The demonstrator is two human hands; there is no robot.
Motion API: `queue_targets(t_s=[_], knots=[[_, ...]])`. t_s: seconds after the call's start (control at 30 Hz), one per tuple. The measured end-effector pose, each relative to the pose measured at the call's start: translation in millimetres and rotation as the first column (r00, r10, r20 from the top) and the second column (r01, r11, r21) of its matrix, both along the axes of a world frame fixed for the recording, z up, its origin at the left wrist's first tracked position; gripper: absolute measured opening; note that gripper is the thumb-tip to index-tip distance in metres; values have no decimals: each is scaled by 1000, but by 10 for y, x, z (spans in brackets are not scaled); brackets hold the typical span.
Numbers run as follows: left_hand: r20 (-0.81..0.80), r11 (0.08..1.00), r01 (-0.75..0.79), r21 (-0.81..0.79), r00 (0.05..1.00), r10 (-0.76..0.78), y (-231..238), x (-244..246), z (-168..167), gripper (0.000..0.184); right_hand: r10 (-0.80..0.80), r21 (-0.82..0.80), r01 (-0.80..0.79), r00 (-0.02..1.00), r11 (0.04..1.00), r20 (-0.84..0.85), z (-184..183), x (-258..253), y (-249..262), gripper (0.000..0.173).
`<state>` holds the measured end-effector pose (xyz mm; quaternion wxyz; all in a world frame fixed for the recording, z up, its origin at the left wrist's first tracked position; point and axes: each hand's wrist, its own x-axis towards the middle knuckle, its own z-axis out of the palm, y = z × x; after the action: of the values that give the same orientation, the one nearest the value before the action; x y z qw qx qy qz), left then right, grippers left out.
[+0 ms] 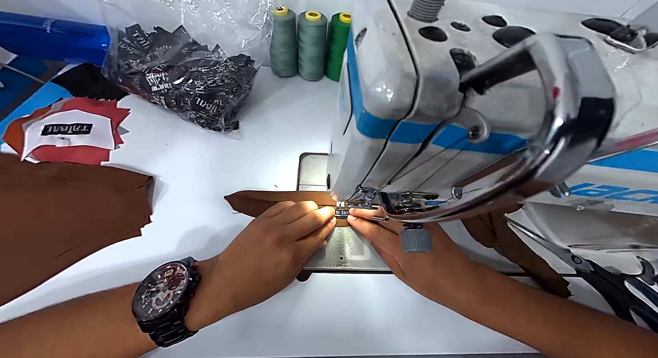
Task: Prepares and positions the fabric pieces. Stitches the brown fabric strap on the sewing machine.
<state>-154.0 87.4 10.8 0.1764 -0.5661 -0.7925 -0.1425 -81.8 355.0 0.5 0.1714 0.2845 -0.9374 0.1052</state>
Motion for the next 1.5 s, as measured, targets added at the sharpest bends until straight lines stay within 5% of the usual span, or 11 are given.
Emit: queue_targets(t_s=[0.27, 1.5], knots=[[17, 1000, 14, -28, 1000, -14, -20, 0, 10, 35, -12, 106, 15, 999, 994, -31, 2, 32, -27, 32], [12, 996, -24, -82, 1000, 25, -39, -32, -16, 50, 18, 111, -23, 999, 994, 43, 33, 38, -46, 37]])
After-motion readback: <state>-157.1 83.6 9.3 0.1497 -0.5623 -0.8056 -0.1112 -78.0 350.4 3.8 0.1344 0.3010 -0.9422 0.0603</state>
